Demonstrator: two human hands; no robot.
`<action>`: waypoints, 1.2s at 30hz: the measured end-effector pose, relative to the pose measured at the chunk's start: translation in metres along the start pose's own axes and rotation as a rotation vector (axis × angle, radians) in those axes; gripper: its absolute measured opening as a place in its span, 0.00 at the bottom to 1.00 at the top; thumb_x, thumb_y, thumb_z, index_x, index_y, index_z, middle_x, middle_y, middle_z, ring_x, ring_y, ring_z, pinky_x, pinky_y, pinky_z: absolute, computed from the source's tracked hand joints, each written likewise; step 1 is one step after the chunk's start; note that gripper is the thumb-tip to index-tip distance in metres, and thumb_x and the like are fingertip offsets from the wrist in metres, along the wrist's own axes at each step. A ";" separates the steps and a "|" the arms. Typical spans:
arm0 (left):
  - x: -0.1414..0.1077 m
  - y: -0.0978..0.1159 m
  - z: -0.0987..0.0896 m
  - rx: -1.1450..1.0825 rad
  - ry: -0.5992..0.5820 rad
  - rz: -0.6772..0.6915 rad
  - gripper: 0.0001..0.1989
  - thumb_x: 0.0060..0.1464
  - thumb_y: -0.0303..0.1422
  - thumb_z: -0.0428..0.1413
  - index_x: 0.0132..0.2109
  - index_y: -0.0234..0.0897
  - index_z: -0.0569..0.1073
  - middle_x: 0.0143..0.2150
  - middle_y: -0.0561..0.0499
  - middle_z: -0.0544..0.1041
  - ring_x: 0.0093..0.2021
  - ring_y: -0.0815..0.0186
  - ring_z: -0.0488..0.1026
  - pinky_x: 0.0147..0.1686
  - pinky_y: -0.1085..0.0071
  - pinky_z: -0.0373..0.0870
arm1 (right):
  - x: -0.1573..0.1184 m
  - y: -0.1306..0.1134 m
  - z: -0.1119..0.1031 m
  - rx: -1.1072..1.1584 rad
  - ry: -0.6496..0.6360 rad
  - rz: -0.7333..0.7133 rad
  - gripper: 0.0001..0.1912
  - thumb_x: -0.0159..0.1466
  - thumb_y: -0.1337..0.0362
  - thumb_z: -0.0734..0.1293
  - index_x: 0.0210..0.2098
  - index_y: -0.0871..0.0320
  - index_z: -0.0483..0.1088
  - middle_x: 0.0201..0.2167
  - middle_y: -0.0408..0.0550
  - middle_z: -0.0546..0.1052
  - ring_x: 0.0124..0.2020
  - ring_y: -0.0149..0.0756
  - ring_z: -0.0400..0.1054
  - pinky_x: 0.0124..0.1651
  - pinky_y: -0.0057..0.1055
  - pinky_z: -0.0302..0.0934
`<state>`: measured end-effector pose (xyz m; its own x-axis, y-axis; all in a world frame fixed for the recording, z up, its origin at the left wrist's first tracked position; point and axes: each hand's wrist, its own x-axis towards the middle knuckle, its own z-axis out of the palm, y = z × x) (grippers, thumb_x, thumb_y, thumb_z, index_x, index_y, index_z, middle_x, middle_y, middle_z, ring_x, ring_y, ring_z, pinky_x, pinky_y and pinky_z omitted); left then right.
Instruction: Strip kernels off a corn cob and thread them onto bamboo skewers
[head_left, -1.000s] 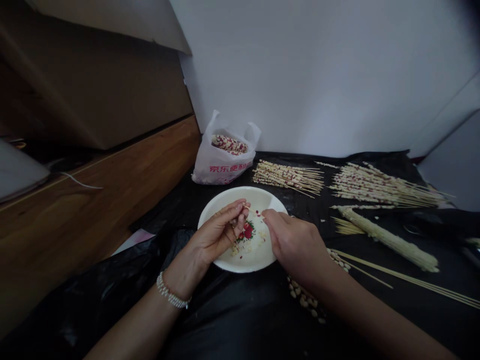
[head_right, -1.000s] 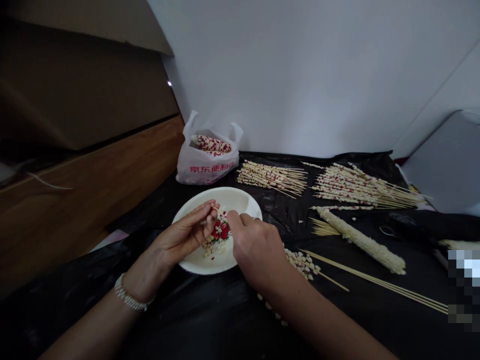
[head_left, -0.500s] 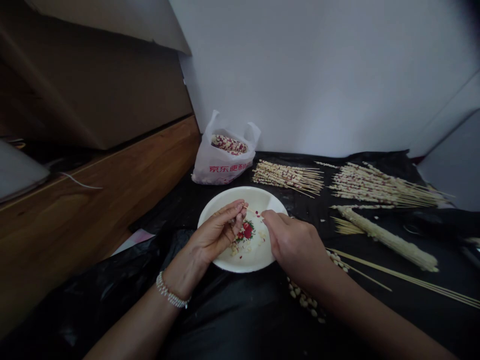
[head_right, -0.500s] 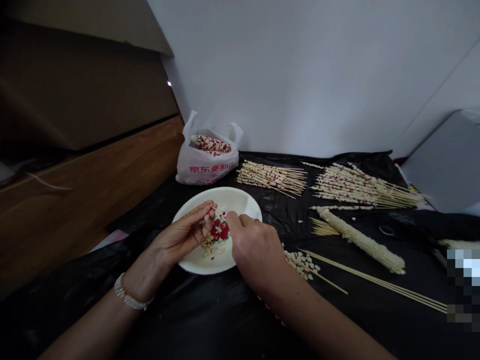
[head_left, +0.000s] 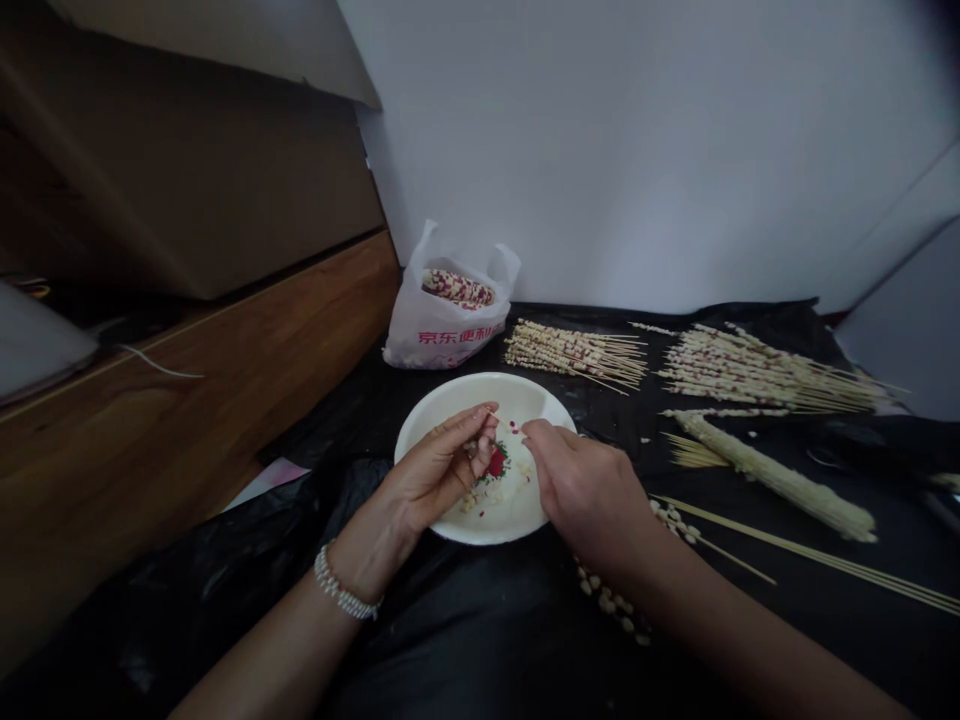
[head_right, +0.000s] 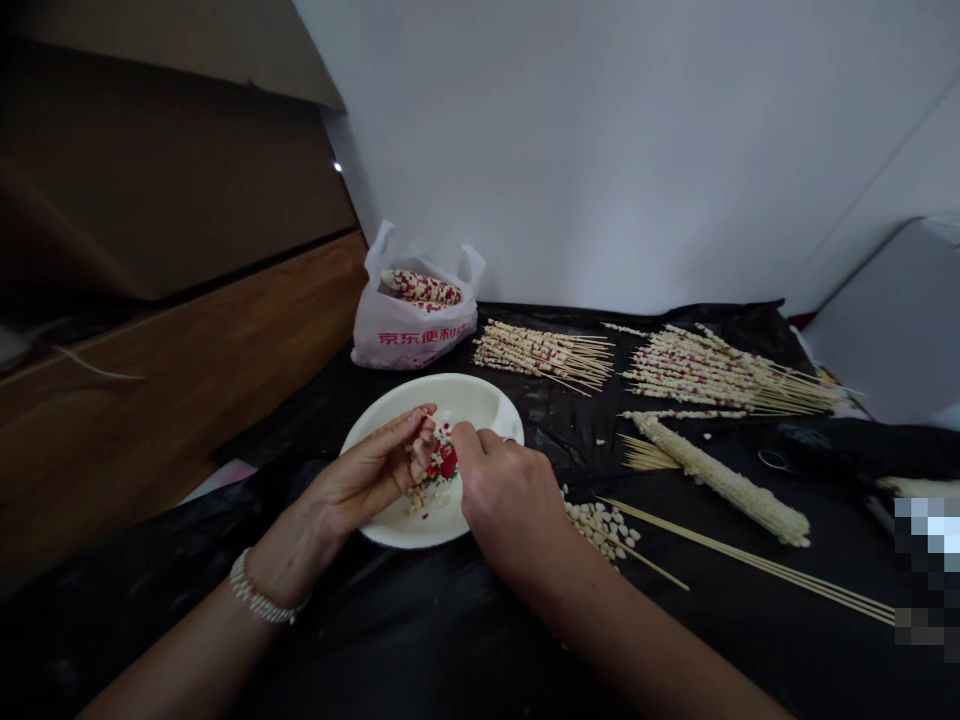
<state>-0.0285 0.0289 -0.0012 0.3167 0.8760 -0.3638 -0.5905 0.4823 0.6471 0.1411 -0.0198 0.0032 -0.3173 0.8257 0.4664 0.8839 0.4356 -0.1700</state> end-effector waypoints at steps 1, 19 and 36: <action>0.001 0.000 -0.001 0.005 -0.010 -0.002 0.07 0.58 0.21 0.56 0.40 0.28 0.79 0.30 0.48 0.77 0.26 0.74 0.75 0.28 0.81 0.75 | 0.000 0.000 0.000 0.003 0.005 -0.001 0.14 0.67 0.71 0.54 0.36 0.61 0.70 0.26 0.51 0.77 0.24 0.38 0.71 0.24 0.32 0.49; 0.000 -0.001 0.001 0.148 -0.024 0.049 0.06 0.54 0.21 0.59 0.40 0.26 0.79 0.28 0.50 0.76 0.25 0.76 0.71 0.27 0.82 0.72 | -0.001 -0.002 0.007 0.041 0.114 0.026 0.18 0.67 0.71 0.54 0.53 0.65 0.66 0.28 0.51 0.81 0.22 0.37 0.75 0.23 0.31 0.58; -0.004 -0.004 0.000 0.317 -0.089 0.038 0.08 0.45 0.28 0.67 0.35 0.29 0.80 0.28 0.51 0.77 0.28 0.76 0.71 0.30 0.82 0.70 | -0.002 -0.004 0.009 0.066 0.099 0.019 0.20 0.66 0.72 0.54 0.56 0.66 0.64 0.30 0.51 0.82 0.23 0.39 0.76 0.24 0.32 0.62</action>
<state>-0.0277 0.0241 -0.0025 0.3706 0.8840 -0.2850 -0.3474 0.4165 0.8402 0.1355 -0.0202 -0.0051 -0.2628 0.7960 0.5452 0.8639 0.4458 -0.2344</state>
